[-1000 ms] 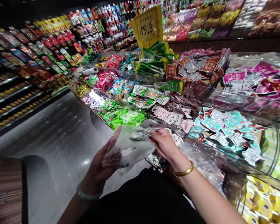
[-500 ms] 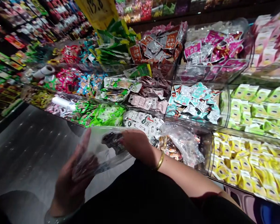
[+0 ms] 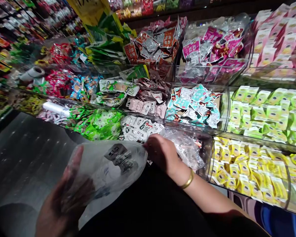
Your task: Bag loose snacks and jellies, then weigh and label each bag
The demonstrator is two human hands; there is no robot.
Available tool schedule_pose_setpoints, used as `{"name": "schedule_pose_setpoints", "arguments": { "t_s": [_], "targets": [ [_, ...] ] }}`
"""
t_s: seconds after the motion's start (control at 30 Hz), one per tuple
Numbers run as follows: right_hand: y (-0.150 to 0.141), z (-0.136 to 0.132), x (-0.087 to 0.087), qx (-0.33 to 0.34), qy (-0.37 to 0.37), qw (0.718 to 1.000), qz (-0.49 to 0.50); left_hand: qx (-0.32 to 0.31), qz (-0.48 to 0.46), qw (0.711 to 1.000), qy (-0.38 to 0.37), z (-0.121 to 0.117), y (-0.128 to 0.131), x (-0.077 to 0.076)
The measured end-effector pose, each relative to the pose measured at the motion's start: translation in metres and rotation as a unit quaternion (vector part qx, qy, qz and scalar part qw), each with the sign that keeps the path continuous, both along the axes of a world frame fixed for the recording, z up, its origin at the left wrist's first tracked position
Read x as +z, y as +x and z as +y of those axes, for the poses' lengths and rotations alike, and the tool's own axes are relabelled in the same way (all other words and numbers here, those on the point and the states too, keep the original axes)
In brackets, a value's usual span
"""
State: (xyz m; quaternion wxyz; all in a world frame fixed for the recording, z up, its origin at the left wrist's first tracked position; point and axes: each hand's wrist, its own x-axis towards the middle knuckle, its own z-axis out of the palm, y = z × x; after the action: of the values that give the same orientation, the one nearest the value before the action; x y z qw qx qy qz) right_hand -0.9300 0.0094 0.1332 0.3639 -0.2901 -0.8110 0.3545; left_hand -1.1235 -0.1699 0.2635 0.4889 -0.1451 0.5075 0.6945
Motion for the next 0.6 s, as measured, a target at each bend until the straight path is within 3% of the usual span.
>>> {"name": "schedule_pose_setpoints", "arguments": {
  "t_s": [0.13, 0.23, 0.3, 0.5, 0.6],
  "targets": [
    [0.067, 0.031, -0.060, -0.143, 0.033, 0.978, -0.149, -0.013, 0.039, 0.999, -0.028, -0.003, 0.015, -0.008],
    [0.100, 0.042, -0.107, -0.152, 0.020, 0.960, -0.233, -0.005, 0.033, 0.999, -0.007, -0.004, 0.028, -0.020],
    [0.111, 0.042, -0.128, -0.137, 0.008, 0.956, -0.260, -0.003, 0.026, 1.000, 0.018, -0.004, 0.038, -0.028],
    [0.110, 0.020, -0.148, -0.096, 0.030, 0.972, -0.212, -0.038, 0.014, 0.998, 0.055, -0.020, 0.065, -0.046],
    [0.098, 0.004, -0.159, -0.014, -0.020, 0.970, -0.240, -0.048, 0.000, 0.996, 0.076, -0.034, 0.078, -0.056]
  ]
}}
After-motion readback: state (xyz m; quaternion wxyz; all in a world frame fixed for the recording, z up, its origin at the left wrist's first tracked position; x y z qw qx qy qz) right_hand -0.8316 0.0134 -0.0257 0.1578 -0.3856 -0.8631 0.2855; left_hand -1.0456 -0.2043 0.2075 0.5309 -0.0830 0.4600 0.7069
